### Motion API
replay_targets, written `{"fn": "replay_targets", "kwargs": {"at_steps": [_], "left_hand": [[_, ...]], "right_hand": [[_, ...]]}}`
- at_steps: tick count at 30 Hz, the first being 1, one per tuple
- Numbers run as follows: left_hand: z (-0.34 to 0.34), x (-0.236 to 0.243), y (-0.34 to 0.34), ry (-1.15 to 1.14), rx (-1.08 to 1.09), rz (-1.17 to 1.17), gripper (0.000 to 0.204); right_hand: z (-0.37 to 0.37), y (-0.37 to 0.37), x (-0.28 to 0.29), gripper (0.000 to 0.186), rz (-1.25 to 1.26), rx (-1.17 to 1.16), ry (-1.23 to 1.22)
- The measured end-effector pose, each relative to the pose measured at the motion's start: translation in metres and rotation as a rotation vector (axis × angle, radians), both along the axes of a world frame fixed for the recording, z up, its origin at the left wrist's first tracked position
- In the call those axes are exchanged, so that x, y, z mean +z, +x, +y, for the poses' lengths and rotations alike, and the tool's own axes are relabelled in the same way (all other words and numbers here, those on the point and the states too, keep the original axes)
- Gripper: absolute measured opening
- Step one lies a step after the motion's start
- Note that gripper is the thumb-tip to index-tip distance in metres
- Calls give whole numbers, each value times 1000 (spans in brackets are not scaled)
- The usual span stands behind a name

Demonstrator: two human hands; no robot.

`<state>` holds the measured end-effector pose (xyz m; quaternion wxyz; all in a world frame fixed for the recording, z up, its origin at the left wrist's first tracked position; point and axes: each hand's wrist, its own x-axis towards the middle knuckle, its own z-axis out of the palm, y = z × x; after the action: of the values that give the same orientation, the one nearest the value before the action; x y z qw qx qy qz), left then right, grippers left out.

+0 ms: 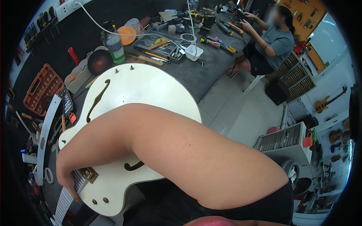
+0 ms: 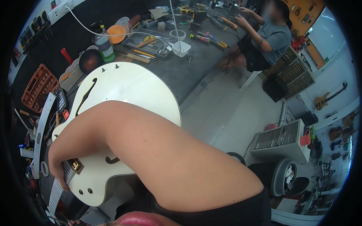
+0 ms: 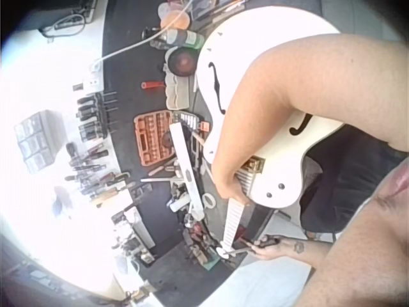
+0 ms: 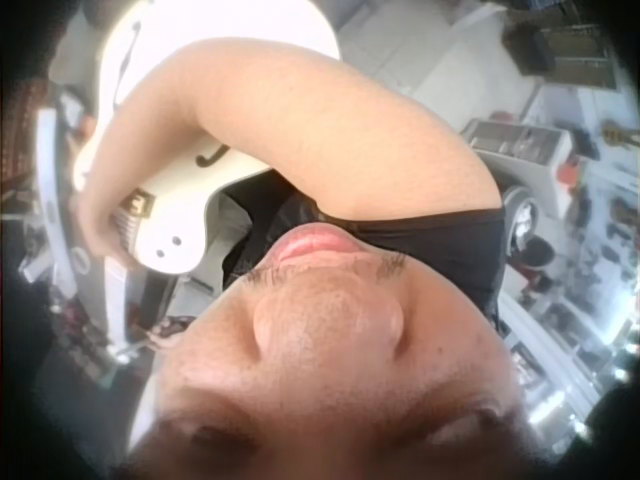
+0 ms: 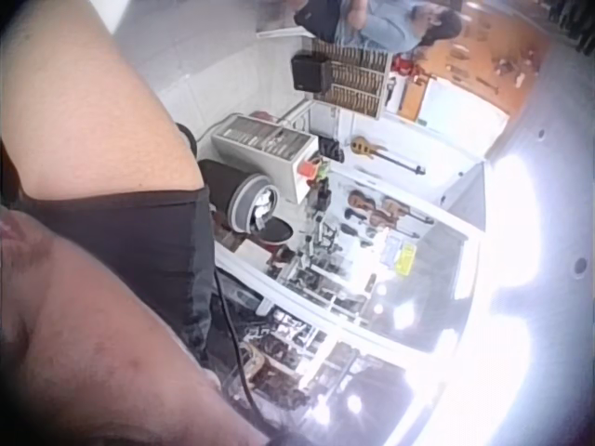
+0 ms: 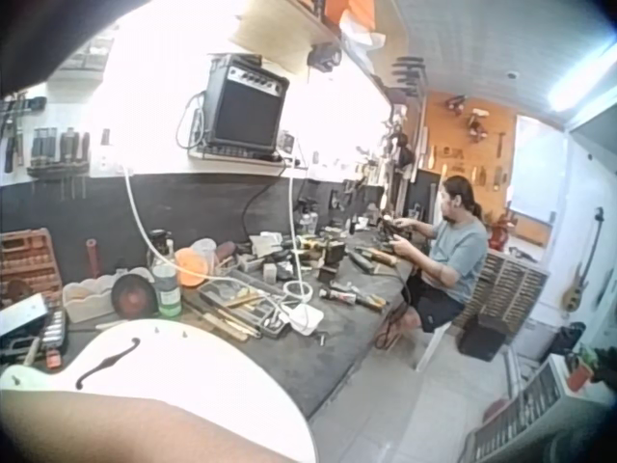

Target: The person uses a metal file to smooth the edges of the frets on a white electric guitar neck. The guitar is held steady on a workbench while the person files the frets one by one along the fretboard.

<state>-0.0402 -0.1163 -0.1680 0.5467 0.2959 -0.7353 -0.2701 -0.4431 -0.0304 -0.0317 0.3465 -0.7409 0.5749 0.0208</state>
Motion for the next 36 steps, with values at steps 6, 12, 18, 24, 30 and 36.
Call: {"fn": "replay_targets", "kwargs": {"at_steps": [6, 12, 18, 24, 30, 36], "left_hand": [[25, 19, -10, -23, 0, -65, 40], [29, 25, -2, 113, -68, 26, 41], [62, 51, -26, -39, 90, -126, 41], [112, 112, -70, 560, 102, 273, 37], [82, 75, -50, 690, -475, 501, 47], [43, 23, -76, 825, -1424, 707, 46]], "right_hand": [[3, 1, 1, 94, 1, -24, -9], [10, 3, 9, 93, 1, -16, 1], [11, 1, 9, 94, 34, -7, -58], [12, -1, 8, 97, 32, -17, -46], [15, 1, 8, 96, 49, -42, -64], [8, 0, 6, 96, 39, -14, -18]]}}
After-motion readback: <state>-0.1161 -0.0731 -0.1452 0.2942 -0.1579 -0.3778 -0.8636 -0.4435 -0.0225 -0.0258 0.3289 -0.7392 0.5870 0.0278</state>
